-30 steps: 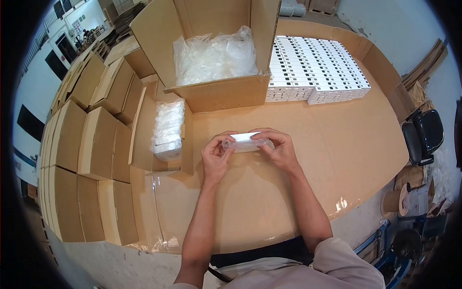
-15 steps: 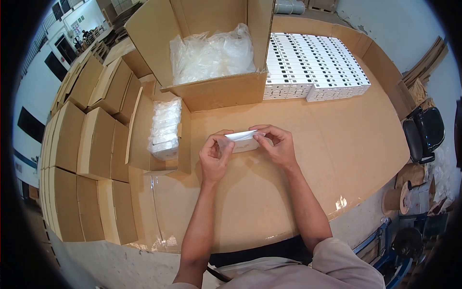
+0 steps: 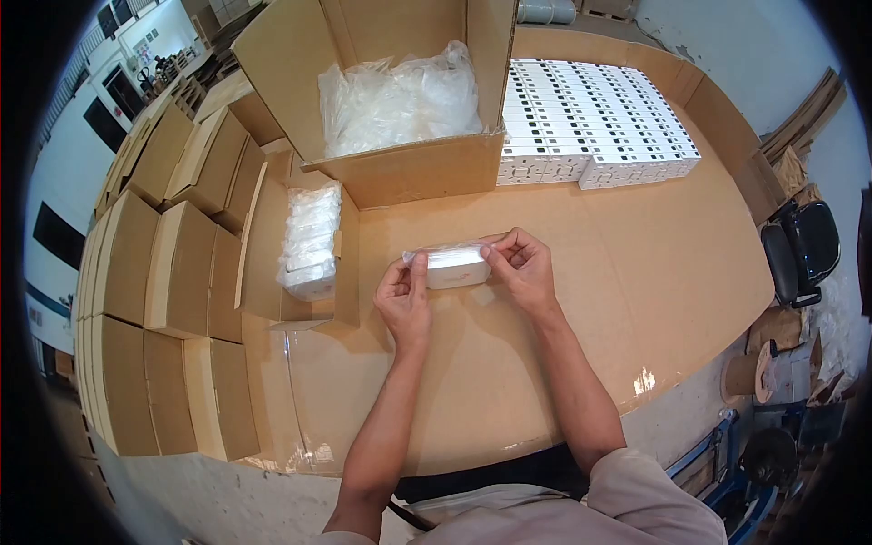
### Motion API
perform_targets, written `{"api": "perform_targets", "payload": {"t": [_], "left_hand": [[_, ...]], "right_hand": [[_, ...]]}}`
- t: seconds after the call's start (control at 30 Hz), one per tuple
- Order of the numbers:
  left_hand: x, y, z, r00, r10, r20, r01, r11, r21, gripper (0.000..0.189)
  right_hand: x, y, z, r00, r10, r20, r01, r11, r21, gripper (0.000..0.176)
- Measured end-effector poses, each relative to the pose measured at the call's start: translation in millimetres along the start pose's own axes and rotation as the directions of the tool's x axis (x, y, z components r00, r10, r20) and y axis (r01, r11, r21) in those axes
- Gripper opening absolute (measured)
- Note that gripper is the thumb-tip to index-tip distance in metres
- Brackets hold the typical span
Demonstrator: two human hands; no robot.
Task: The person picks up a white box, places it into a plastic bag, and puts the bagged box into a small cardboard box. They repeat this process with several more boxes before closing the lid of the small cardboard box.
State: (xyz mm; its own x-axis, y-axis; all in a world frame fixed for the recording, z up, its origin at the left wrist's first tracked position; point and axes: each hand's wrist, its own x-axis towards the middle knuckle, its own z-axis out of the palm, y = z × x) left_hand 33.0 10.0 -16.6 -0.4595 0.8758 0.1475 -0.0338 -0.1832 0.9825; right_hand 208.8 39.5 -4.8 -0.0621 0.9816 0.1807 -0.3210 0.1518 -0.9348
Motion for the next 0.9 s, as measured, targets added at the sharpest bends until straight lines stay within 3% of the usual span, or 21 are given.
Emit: {"api": "perform_targets", "payload": {"t": [0.27,0.37,0.47,0.57,0.77,0.9], "left_hand": [[0.6,5.8,2.7,1.000,-0.014,0.016,0.016,0.996,-0.092,0.025],[1.9,5.4,2.6,0.999,-0.032,0.028,0.035,0.993,-0.116,0.024],[1.8,5.2,1.2,0.997,-0.050,0.051,0.055,0.993,-0.106,0.023],[2.5,4.7,0.6,0.998,-0.053,0.046,0.058,0.992,-0.114,0.023],[3.6,-3.8,-0.9,0.998,-0.041,0.056,0.049,0.988,-0.145,0.022],[3.1,-2.4,-0.9,0.996,-0.065,0.064,0.074,0.986,-0.147,0.021]], "right_hand": [[-0.3,2.2,2.6,0.997,0.064,-0.042,-0.063,0.998,0.030,0.010],[-1.6,1.2,3.8,1.000,-0.012,-0.014,0.013,0.995,0.103,0.014],[-3.0,-11.4,5.5,0.986,-0.167,0.020,0.166,0.986,0.019,0.023],[-3.8,-16.6,-6.6,0.935,-0.231,0.271,0.295,0.928,-0.227,0.030],[-1.7,-19.1,-0.2,0.968,-0.002,0.251,0.106,0.910,-0.402,0.027],[-1.9,-14.6,0.0,0.982,0.072,0.173,-0.013,0.947,-0.320,0.027]]}}
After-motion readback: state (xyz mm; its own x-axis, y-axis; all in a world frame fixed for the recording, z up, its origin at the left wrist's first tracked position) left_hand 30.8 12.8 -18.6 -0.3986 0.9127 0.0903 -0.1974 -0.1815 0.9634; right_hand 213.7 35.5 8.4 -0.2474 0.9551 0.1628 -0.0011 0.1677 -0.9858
